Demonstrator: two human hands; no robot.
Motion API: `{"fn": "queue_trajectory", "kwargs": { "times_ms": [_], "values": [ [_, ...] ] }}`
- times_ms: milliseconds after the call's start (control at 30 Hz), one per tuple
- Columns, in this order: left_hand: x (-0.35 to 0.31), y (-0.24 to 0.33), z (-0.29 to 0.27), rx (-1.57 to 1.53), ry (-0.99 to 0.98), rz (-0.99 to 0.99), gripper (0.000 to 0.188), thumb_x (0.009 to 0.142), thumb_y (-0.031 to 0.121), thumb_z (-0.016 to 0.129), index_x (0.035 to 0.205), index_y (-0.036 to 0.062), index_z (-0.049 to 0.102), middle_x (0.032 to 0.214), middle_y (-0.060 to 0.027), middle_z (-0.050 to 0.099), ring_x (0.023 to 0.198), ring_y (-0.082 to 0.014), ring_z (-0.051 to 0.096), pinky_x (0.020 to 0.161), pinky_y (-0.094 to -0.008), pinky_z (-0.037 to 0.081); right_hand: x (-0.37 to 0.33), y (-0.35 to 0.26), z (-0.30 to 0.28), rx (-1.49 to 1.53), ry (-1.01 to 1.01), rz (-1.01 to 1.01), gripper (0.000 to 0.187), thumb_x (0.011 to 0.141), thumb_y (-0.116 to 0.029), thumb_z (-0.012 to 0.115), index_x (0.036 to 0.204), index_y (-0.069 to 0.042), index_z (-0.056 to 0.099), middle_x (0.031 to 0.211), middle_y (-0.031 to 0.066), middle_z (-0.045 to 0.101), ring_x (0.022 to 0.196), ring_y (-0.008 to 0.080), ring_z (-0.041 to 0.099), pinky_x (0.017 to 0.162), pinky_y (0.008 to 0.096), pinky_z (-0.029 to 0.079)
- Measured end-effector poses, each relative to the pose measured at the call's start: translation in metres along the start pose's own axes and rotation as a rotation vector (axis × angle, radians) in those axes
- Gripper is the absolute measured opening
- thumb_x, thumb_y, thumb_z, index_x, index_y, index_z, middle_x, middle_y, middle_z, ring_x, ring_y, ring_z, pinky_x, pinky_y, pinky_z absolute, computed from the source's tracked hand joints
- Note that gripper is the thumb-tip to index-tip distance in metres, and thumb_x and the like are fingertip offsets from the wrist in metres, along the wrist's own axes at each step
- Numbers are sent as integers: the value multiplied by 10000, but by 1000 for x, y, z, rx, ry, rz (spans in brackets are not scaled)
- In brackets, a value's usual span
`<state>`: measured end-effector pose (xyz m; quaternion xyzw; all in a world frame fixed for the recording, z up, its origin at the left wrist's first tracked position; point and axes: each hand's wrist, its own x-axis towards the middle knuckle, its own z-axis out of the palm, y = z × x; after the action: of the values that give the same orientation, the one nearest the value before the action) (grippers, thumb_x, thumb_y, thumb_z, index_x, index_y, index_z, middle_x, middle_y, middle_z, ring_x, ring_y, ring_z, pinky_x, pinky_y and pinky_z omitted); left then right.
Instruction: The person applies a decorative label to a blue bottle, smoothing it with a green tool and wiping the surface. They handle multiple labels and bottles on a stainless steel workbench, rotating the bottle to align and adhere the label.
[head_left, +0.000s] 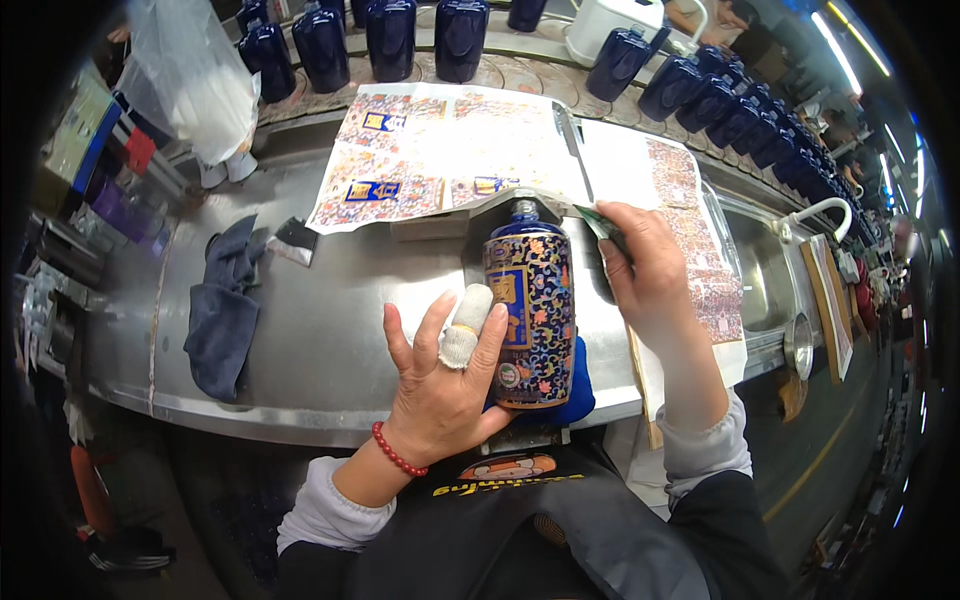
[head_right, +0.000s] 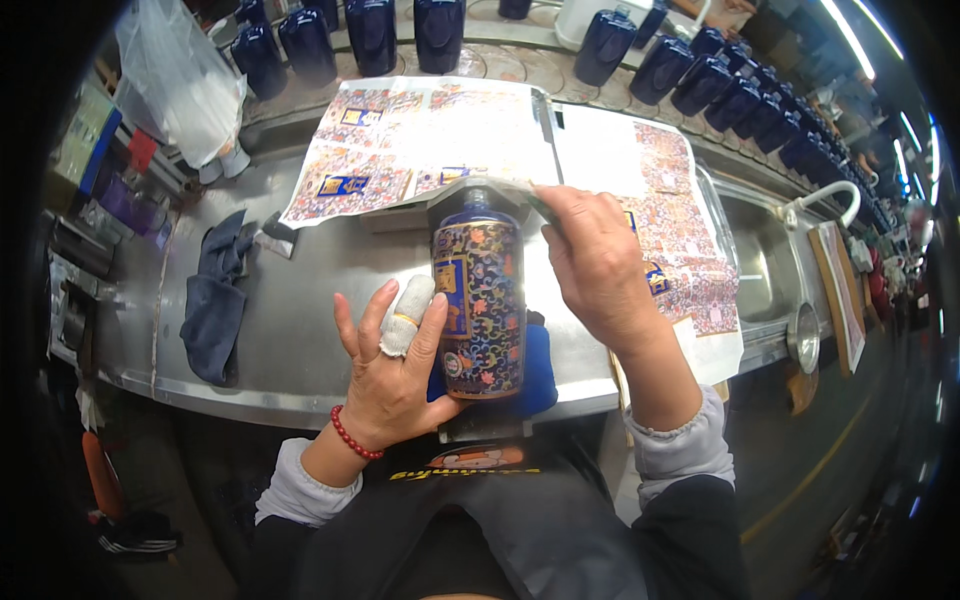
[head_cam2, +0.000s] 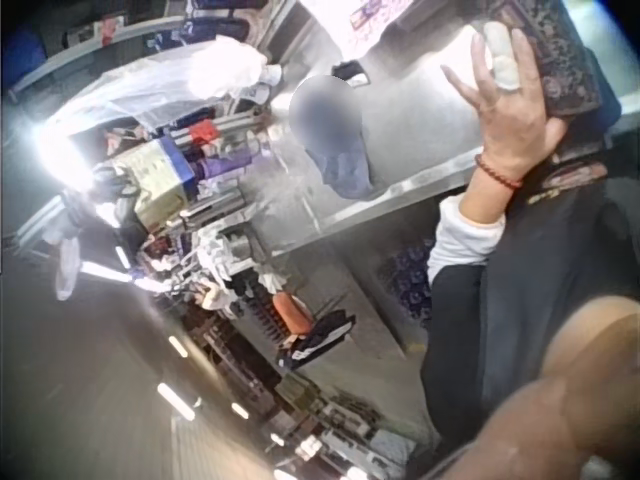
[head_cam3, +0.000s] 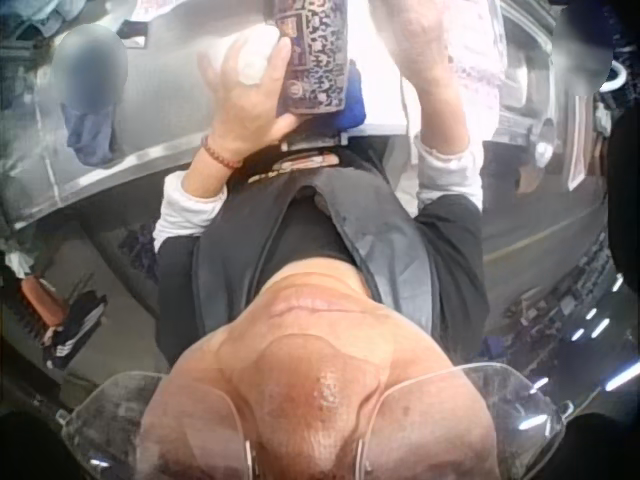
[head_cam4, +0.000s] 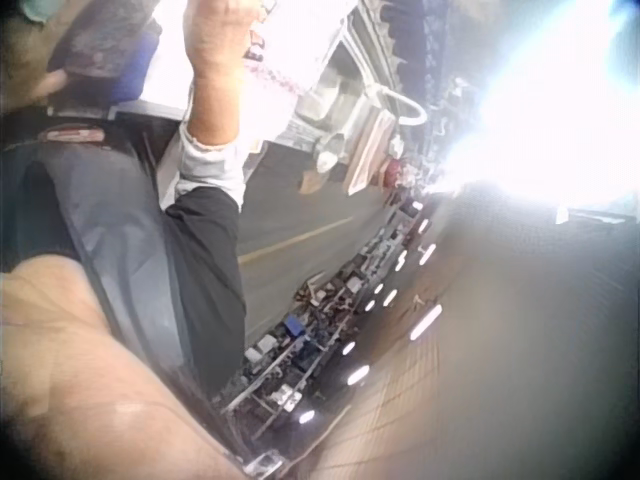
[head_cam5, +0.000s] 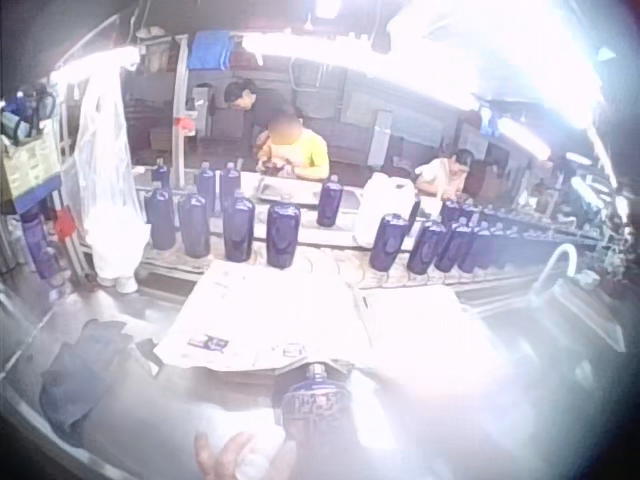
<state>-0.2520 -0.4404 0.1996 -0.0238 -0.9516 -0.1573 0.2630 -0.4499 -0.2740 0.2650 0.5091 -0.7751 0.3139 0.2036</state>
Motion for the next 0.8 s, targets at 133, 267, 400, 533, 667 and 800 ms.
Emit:
{"fn": "queue_trajectory", "kwargs": {
  "times_ms": [133, 267, 400, 533, 667, 800],
  "values": [
    [3, 2, 0, 5, 3, 27, 925, 704, 542, 802, 1433, 39, 535, 1383, -181, 542, 1417, -388, 311, 1190, -691, -10, -9, 5, 9, -72, -142, -31, 592, 772, 143, 582, 1312, -93, 643, 1340, 195, 613, 1138, 379, 596, 973, 430, 517],
    [4, 2, 3, -30, 7, 19, 906, 707, 539, 789, 1424, 41, 547, 1400, -191, 528, 1398, -371, 338, 1173, -711, -5, -10, 5, 9, -28, -174, -34, 525, 787, 114, 623, 1248, -126, 694, 1345, 181, 612, 1173, 372, 590, 981, 425, 513],
    [3, 2, 5, -65, 20, -9, 894, 720, 559, 775, 1425, 55, 553, 1406, -194, 514, 1393, -351, 351, 1167, -715, -5, -3, 7, 8, -23, -172, -57, 451, 798, 74, 672, 1195, -133, 723, 1322, 170, 620, 1178, 368, 588, 987, 419, 506],
    [3, 1, 5, -28, 14, 15, 913, 692, 560, 798, 1401, 33, 567, 1394, -221, 489, 1408, -359, 332, 1186, -697, 1, 2, 7, 9, -16, -143, -107, 393, 773, 40, 656, 1127, -111, 731, 1279, 168, 629, 1122, 376, 599, 945, 430, 524],
    [2, 1, 8, -53, 5, -17, 886, 732, 589, 771, 1417, 66, 566, 1387, -198, 515, 1406, -337, 338, 1173, -704, -10, 5, 11, 9, 4, -122, -123, 359, 778, 27, 658, 1100, -106, 741, 1273, 168, 634, 1120, 380, 600, 945, 434, 521],
    [0, 0, 9, -56, 0, -13, 888, 731, 597, 773, 1411, 63, 570, 1386, -199, 511, 1411, -336, 328, 1174, -702, -13, 5, 12, 13, 12, -156, -105, 339, 782, 33, 647, 1077, -101, 746, 1275, 163, 637, 1121, 380, 600, 958, 443, 512]
  ]
}}
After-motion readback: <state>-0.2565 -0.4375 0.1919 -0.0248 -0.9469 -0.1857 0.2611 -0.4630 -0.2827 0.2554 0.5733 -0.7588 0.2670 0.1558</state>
